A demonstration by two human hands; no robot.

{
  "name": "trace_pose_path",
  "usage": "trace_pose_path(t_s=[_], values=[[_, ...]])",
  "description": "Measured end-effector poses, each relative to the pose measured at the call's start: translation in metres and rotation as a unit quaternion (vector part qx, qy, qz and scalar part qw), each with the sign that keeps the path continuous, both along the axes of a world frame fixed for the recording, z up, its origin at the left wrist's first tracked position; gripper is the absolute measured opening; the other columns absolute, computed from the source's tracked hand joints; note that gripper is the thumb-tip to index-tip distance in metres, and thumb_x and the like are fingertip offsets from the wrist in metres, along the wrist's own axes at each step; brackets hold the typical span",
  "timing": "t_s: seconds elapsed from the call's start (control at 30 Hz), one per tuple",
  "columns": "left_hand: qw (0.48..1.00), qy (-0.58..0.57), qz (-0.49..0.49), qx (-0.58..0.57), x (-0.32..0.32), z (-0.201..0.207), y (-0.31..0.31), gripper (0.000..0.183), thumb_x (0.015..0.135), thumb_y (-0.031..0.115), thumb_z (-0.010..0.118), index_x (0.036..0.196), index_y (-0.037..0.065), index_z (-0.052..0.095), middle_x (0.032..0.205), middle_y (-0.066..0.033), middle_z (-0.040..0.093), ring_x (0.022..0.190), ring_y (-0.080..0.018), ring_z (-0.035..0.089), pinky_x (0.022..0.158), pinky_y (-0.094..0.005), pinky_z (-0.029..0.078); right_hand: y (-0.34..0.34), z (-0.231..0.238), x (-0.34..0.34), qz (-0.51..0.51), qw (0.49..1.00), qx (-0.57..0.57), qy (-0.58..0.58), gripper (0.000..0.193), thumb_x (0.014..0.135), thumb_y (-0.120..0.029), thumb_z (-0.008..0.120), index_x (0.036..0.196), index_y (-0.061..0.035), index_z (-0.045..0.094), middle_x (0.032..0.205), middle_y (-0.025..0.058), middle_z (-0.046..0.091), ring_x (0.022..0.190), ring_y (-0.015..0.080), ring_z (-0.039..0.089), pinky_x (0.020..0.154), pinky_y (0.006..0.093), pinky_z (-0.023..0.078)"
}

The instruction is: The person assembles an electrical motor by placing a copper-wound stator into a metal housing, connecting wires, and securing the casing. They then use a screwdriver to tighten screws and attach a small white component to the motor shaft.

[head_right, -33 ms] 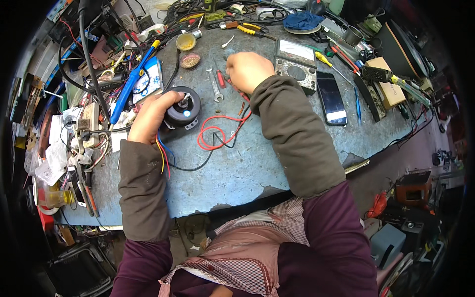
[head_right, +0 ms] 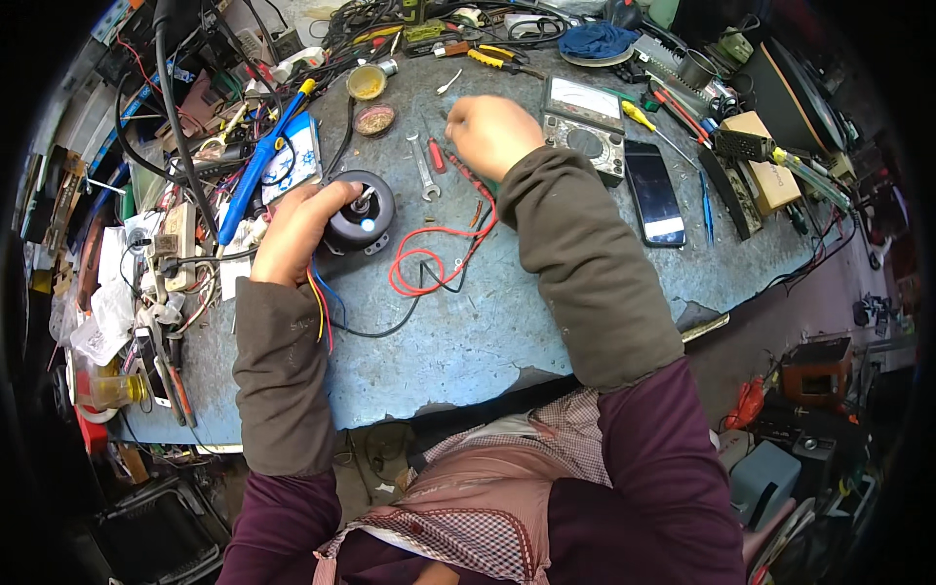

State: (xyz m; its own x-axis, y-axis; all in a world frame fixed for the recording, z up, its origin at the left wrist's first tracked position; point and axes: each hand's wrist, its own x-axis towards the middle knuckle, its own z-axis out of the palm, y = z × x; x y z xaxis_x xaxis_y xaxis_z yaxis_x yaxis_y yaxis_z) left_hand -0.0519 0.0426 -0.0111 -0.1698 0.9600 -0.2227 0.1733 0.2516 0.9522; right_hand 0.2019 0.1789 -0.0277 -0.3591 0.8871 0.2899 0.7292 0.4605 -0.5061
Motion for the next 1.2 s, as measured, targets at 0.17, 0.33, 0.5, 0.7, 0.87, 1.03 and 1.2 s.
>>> trace_pose_path(t_s=[0.17, 0.33, 0.5, 0.7, 0.87, 1.03, 1.2], values=[[0.97, 0.141, -0.078, 0.18, 0.004, -0.001, -0.005, 0.055, 0.098, 0.036, 0.08, 0.137, 0.0, 0.068, 0.144, -0.023, 0.058, 0.131, -0.0269, 0.059, 0.11, -0.0371, 0.048, 0.009, -0.002, 0.017, 0.071, 0.919, -0.144, 0.362, 0.027, 0.098, -0.021, 0.076, 0.113, 0.0017, 0.078, 0.095, 0.0072, 0.078, 0.087, 0.0131, 0.068, 0.076, 0.0327, 0.055], [0.957, 0.13, -0.154, 0.209, 0.008, 0.005, -0.01, 0.056, 0.094, 0.03, 0.084, 0.146, 0.013, 0.07, 0.163, -0.0241, 0.046, 0.153, -0.0364, 0.044, 0.126, -0.043, 0.033, -0.018, 0.021, 0.009, 0.144, 0.925, -0.186, 0.299, 0.022, 0.101, -0.014, 0.074, 0.115, 0.0021, 0.075, 0.106, 0.0034, 0.076, 0.102, 0.0097, 0.066, 0.094, 0.0273, 0.051], [0.916, 0.209, -0.131, 0.317, 0.028, -0.003, -0.006, 0.035, 0.093, 0.012, 0.081, 0.128, 0.012, 0.08, 0.151, -0.0205, 0.061, 0.137, -0.0343, 0.062, 0.113, -0.0403, 0.05, -0.042, 0.034, -0.001, 0.189, 0.925, -0.201, 0.261, 0.021, 0.1, -0.019, 0.075, 0.108, 0.0009, 0.076, 0.072, -0.0046, 0.063, 0.066, 0.0041, 0.052, 0.057, 0.028, 0.042], [0.964, 0.102, 0.0, 0.246, 0.014, -0.024, 0.008, 0.023, 0.101, 0.012, 0.07, 0.12, 0.002, 0.079, 0.128, -0.0181, 0.073, 0.12, -0.0266, 0.071, 0.1, -0.0358, 0.055, -0.053, 0.031, -0.011, 0.214, 0.927, -0.177, 0.253, 0.018, 0.1, -0.016, 0.074, 0.108, 0.0007, 0.075, 0.07, -0.0084, 0.055, 0.064, 0.0016, 0.044, 0.057, 0.0257, 0.036], [0.952, 0.129, -0.036, 0.277, 0.008, -0.026, 0.008, 0.026, 0.095, 0.015, 0.075, 0.116, 0.0, 0.08, 0.131, -0.0176, 0.071, 0.118, -0.0288, 0.071, 0.099, -0.0374, 0.056, -0.058, 0.013, -0.026, 0.21, 0.912, -0.151, 0.319, 0.015, 0.102, -0.013, 0.072, 0.109, 0.0, 0.075, 0.066, -0.0085, 0.049, 0.063, 0.0015, 0.041, 0.054, 0.0261, 0.033], [0.939, 0.191, 0.003, 0.287, 0.035, -0.014, -0.002, 0.025, 0.093, 0.018, 0.078, 0.11, 0.001, 0.082, 0.13, -0.0183, 0.071, 0.115, -0.0318, 0.072, 0.097, -0.0389, 0.056, -0.061, 0.018, -0.026, 0.205, 0.921, -0.164, 0.286, 0.016, 0.106, -0.008, 0.069, 0.118, 0.0023, 0.072, 0.089, -0.005, 0.067, 0.079, 0.0019, 0.053, 0.069, 0.0217, 0.042], [0.929, 0.233, 0.015, 0.287, 0.037, -0.014, -0.002, 0.023, 0.094, 0.021, 0.078, 0.106, 0.002, 0.083, 0.123, -0.0185, 0.073, 0.108, -0.0332, 0.073, 0.093, -0.04, 0.057, -0.063, 0.017, -0.027, 0.214, 0.94, -0.102, 0.244, 0.016, 0.106, -0.008, 0.069, 0.118, 0.002, 0.071, 0.085, -0.0022, 0.068, 0.078, 0.0031, 0.055, 0.067, 0.0233, 0.045]])
